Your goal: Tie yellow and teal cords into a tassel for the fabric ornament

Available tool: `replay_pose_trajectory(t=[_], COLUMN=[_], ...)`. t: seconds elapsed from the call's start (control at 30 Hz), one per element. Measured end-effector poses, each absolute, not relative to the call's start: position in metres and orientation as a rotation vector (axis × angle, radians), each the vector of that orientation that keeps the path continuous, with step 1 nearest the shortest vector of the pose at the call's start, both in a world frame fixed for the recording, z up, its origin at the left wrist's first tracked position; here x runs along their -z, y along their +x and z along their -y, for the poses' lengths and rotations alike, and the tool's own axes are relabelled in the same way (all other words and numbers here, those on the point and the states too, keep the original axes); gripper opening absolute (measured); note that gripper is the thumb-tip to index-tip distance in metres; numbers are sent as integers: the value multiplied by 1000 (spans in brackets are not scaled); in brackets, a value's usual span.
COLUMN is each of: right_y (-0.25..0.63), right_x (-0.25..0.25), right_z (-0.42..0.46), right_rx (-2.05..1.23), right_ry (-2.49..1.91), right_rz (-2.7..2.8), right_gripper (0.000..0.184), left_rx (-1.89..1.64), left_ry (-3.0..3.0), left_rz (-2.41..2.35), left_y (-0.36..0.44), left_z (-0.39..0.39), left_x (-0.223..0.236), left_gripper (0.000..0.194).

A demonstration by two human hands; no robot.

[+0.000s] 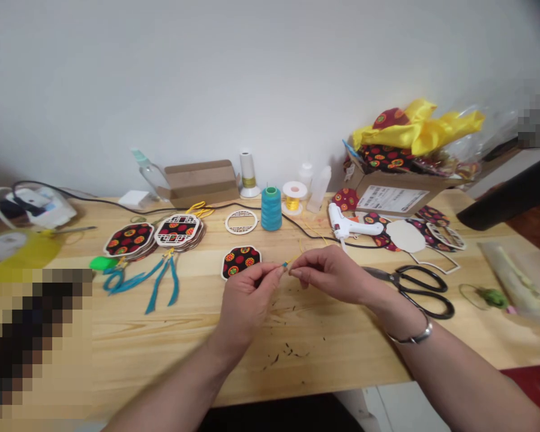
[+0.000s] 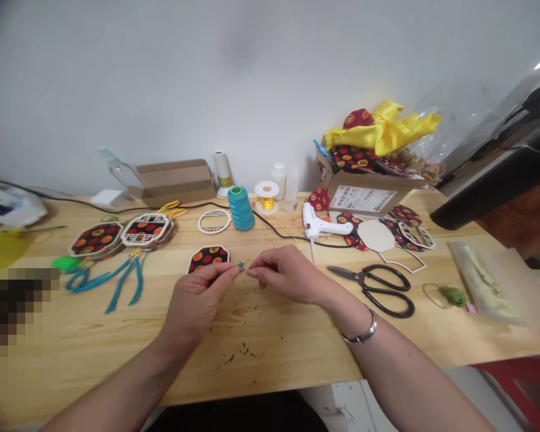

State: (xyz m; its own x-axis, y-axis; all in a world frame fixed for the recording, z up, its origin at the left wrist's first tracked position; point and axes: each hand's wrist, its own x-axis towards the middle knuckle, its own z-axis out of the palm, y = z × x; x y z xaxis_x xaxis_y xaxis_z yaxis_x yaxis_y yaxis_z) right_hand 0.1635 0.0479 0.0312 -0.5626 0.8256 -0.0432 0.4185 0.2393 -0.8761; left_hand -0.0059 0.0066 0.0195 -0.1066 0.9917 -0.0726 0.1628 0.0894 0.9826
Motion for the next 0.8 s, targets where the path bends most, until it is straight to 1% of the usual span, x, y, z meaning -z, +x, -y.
replay_pose_trajectory(t=[0.2, 0.4, 0.57, 0.8], right_y=[160, 158, 158, 158], right_x=[-39, -39, -38, -40], right_z=[-38, -31, -30, -29], right_rx=[-917, -681, -577, -551], right_ry=[-1109, -1032, -1007, -983], right_rz=[2351, 2544, 2597, 2617], right_gripper=[21, 22, 20, 19], left_rx=[-1174, -1164, -1175, -1169], left_ry=[1204, 1226, 1219, 1222], left_rz=[-1472, -1494, -1489, -1496], left_y=[-6, -7, -7, -7], left_z=[-7, -8, -9, -8], left_x=[-15, -14, -13, -11], left_gripper=[15, 15, 16, 17])
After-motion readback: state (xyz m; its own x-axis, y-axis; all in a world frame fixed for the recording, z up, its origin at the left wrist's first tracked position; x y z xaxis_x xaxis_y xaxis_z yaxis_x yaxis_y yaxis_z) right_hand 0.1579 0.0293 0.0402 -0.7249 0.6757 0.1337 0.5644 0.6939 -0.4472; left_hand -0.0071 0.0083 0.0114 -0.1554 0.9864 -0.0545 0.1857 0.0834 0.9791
